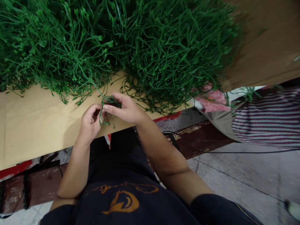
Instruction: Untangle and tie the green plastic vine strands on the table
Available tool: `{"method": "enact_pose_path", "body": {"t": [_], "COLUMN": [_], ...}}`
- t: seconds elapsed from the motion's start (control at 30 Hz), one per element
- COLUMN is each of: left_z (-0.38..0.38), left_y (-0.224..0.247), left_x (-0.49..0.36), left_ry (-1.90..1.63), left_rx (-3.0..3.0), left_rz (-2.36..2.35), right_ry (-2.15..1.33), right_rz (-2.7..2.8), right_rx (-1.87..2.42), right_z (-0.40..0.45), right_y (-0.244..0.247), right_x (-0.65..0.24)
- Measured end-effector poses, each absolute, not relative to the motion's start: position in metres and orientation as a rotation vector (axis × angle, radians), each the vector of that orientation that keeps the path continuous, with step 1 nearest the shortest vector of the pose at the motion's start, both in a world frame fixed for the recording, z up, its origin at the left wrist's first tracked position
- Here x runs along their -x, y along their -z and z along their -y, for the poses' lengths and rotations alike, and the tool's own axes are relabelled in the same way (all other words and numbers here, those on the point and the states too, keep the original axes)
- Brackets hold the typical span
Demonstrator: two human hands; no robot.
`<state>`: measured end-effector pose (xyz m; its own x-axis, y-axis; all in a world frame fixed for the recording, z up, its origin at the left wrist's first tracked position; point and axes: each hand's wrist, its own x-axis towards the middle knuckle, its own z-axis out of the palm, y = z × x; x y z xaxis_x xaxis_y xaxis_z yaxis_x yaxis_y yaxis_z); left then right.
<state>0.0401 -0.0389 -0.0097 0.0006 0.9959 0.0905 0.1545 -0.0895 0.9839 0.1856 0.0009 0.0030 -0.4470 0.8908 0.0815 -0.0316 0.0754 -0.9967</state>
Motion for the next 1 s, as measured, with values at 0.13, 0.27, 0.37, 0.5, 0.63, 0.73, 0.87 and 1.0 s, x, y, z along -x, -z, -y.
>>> {"method": "enact_pose_path", "body": {"t": [0.13,0.27,0.37,0.5,0.63,0.73,0.87,1.0], "left_z": [0.043,0.044,0.043,0.04,0.048,0.061,0.065,0.054], "left_y": [0.013,0.013,0.015,0.021,0.018,0.009,-0.001,-0.008], "left_x": [-0.04,-0.038,-0.037,-0.034,-0.034,-0.039,-0.044,-0.04], "left_ry": [-1.103,-1.113,-1.174,-1.255,-1.269,-1.157,-1.064,-1.242], "left_rx": [-1.532,-1.407,-1.301,-1.214,-1.281,-1.404,-1.192,-0.769], "left_rz": [-1.305,-1.18,-1.05,-0.996,-0.917,-0.671,-0.721,-0.961], "right_ry": [-1.485,-1.723,-1.869,-1.925,-1.977,-1.911,-1.899,-1.887], "right_rz": [1.541,1.298,1.039,0.868,0.577,0.303,0.521,0.751], "right_rx": [0.893,0.754,0.605,0.58,0.633,0.678,0.572,0.517], "right_z": [-0.003,-0.004,-0.002,0.0,-0.008,-0.018,-0.016,-0.005], "right_y": [0.003,0.016,0.022,0.023,0.018,0.012,0.008,0.012], "right_x": [-0.179,-0.173,-0.166,-0.155,-0.156,-0.164,-0.169,-0.167]}}
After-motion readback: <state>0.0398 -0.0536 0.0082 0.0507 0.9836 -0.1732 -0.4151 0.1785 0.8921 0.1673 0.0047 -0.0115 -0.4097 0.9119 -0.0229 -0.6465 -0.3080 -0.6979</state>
